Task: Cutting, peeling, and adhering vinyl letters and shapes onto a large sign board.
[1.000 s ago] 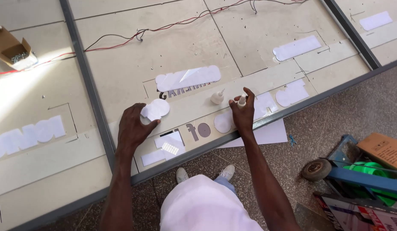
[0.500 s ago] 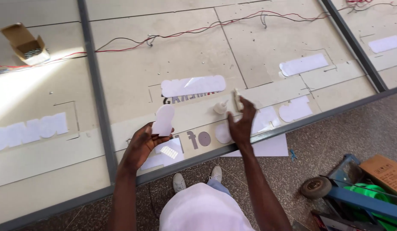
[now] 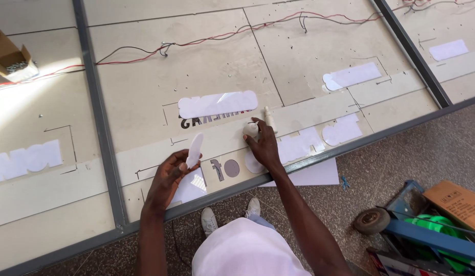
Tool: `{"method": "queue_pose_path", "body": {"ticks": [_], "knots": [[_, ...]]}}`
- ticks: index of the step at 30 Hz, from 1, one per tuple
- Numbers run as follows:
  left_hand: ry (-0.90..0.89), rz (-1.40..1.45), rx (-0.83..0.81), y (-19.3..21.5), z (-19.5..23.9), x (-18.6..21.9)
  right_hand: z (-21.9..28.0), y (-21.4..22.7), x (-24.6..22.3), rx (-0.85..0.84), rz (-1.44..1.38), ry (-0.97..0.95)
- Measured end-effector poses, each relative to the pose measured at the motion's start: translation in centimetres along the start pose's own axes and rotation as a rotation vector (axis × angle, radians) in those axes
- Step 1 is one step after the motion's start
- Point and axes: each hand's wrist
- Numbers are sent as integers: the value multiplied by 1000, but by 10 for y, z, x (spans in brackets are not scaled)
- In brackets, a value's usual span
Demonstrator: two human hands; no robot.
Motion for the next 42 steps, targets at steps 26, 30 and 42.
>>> {"method": "queue_pose_path", "body": {"ticks": [26,30,42], "knots": [[-312,-673,146,6,-26,11,88,-13,-39,73,-399,125],[-369,-853,222,8,-34,4,76,-23,-48,77,-339,229],[-263,-1091,216,3,-33,18,76,-24,-49,23,-347,242]]}}
Point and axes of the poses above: each hand's wrist, its own z-axis away from the middle knuckle, its own y-axis out of the back of the hand, x = y × z, and after that the axes turned 5 degrees about z, right-handed
